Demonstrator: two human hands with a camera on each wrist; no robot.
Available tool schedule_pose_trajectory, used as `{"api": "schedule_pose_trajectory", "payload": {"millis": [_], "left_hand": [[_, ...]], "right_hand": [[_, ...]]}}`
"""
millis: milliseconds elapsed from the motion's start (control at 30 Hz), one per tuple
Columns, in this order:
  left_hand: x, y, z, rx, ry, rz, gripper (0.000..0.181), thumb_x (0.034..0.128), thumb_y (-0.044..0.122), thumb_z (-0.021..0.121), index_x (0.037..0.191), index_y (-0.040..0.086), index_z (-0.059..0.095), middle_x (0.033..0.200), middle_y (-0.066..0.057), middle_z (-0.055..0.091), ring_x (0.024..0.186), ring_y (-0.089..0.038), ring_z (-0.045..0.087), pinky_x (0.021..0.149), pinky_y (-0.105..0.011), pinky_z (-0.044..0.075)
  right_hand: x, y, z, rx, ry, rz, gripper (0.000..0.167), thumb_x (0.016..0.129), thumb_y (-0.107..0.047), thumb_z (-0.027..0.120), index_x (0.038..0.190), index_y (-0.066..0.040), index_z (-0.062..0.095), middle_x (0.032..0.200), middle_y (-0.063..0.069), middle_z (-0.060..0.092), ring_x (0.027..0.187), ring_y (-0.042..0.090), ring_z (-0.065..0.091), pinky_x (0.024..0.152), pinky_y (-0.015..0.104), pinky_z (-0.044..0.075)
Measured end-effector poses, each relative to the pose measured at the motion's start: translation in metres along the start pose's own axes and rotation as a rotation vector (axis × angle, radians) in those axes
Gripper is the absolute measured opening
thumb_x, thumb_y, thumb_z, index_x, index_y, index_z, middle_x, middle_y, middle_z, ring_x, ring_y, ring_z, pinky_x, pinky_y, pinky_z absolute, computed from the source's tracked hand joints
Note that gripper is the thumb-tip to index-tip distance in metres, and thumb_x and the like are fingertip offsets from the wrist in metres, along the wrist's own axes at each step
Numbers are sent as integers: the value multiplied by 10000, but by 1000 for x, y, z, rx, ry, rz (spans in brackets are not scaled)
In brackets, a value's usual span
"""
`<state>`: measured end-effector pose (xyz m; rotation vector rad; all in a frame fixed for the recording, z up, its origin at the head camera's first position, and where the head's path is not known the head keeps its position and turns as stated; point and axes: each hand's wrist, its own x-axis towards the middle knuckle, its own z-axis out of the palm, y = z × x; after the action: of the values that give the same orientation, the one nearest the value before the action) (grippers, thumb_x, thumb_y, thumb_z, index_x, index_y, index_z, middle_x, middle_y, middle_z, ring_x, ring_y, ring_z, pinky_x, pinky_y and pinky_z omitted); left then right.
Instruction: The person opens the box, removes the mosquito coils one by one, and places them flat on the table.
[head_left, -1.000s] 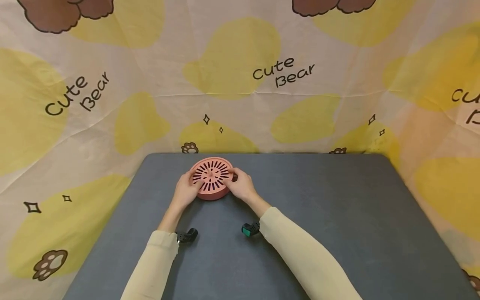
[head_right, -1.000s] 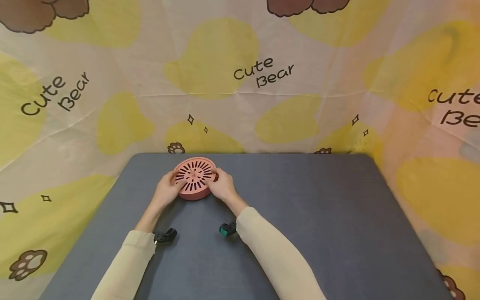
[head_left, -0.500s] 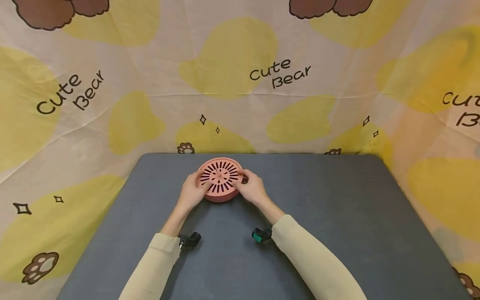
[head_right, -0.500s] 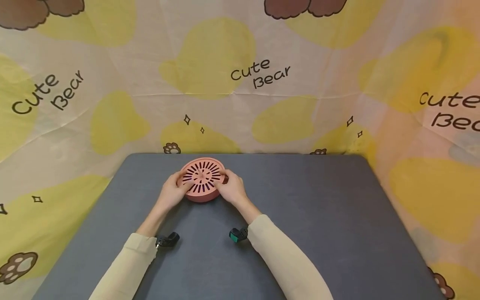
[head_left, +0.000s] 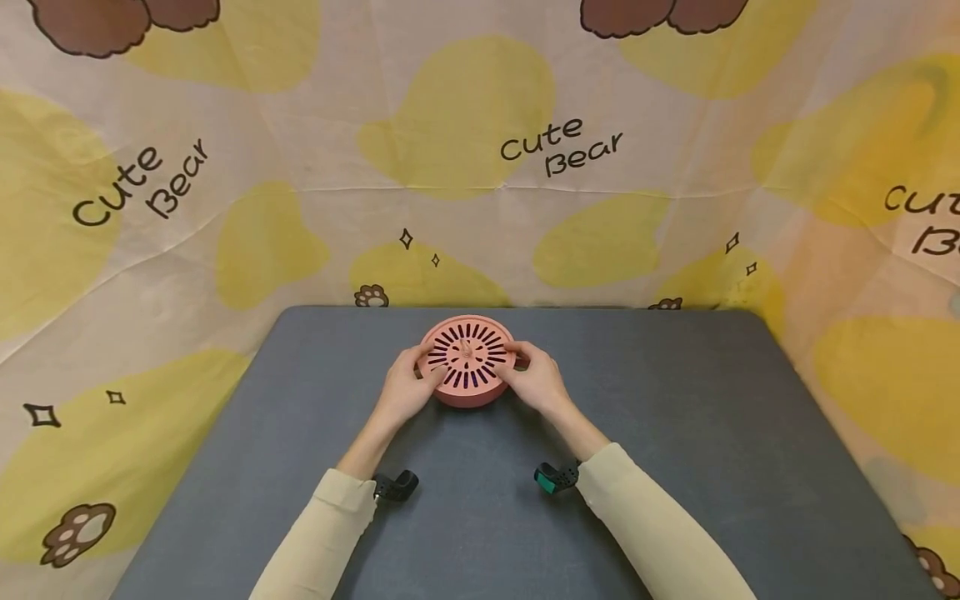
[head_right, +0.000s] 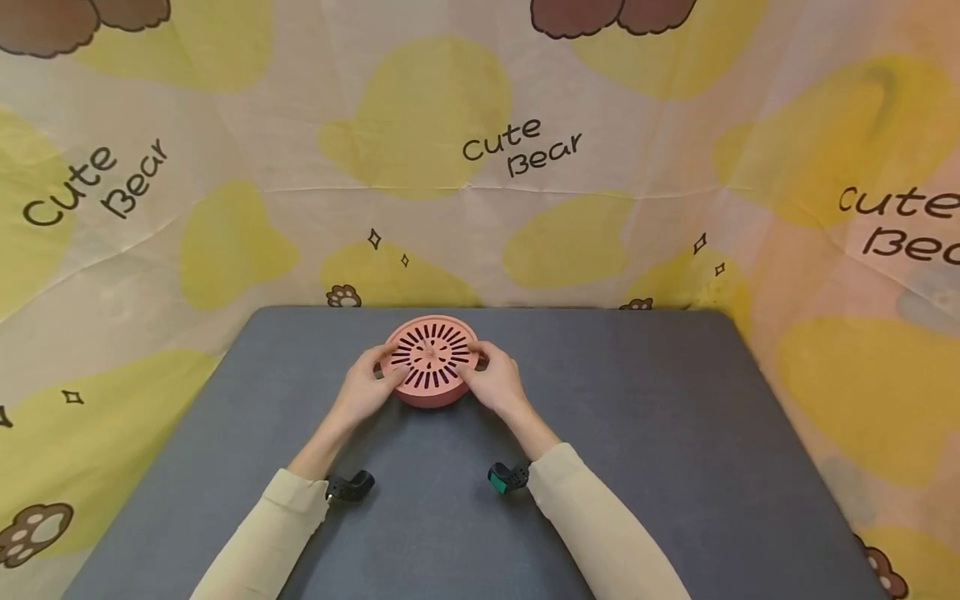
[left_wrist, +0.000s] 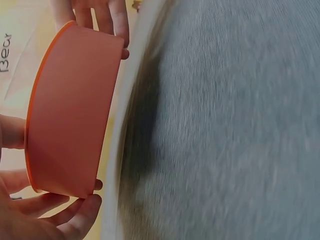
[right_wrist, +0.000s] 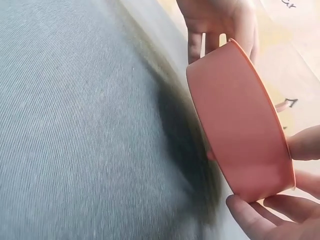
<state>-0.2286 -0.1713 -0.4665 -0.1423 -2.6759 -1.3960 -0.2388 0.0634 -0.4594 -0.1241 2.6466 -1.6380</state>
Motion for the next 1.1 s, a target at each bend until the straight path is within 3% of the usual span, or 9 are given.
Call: {"api": "schedule_pose_trajectory", "payload": {"millis": [600,933,1100], "left_hand": [[-7,12,39,-47,-50,60,493,946,166,689,1398,0,584,1358,-196,576,1315,-342,503,1103,-520,376],[-15,24,52,-53,-55,114,452,938,133,694,1351,-30,610,1307,-210,601,1267,-367,536,1076,-541,398],[-16,30,56,-45,-79,112,455,934,152,699,1345,-22,614,1319,-201,601,1278,-360,535,1094,-533,388]], "right_hand": [[-23,24,-39,-35,21,20,487,924,-201,740,1377,-71,617,1375,147,620,1247,316,595,1015,485,487],[-32,35,-55,-36,20,44,486,927,-165,728,1385,-56,607,1378,166,612,1231,329,591,1014,488,486],[-36,40,-62,-35,21,52,485,928,-163,726,1386,-56,605,1393,172,601,1244,337,583,1029,498,475]]}}
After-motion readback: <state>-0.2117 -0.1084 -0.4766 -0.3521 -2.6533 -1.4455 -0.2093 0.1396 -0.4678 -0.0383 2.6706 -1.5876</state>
